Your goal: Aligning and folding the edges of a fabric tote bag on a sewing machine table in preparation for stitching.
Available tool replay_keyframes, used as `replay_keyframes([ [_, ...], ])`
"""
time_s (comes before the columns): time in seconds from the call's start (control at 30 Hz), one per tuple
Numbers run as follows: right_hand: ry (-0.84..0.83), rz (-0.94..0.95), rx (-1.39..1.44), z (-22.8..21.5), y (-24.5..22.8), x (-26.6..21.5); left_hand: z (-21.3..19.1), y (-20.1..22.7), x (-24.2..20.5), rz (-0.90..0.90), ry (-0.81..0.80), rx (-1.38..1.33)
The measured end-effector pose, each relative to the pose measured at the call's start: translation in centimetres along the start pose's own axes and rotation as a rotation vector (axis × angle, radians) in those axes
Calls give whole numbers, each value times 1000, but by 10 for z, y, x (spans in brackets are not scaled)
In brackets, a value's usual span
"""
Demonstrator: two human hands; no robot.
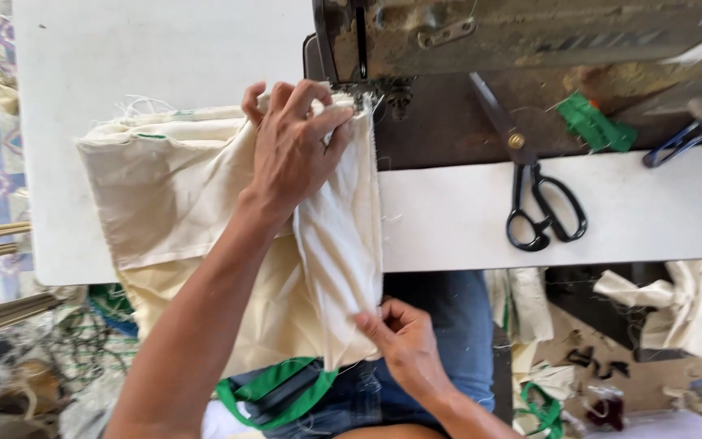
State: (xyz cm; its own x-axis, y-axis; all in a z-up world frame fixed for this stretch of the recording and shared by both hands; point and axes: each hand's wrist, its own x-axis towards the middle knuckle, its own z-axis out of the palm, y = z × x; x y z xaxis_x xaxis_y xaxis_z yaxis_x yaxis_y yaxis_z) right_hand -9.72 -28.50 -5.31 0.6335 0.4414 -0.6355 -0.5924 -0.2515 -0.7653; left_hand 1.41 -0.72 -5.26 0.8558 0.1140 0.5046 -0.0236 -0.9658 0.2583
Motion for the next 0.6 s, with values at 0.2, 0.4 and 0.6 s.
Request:
replay_keyframes([
  [0.2,-14,75,25,-5,14,3,-6,1,-1,44,-49,4],
  [0.4,-30,-14,-3,-2,8,17,18,-23,0,24,-19,-35],
  [0.6,-4,-82,88,7,-1,22,19,-29,14,37,18,-97],
])
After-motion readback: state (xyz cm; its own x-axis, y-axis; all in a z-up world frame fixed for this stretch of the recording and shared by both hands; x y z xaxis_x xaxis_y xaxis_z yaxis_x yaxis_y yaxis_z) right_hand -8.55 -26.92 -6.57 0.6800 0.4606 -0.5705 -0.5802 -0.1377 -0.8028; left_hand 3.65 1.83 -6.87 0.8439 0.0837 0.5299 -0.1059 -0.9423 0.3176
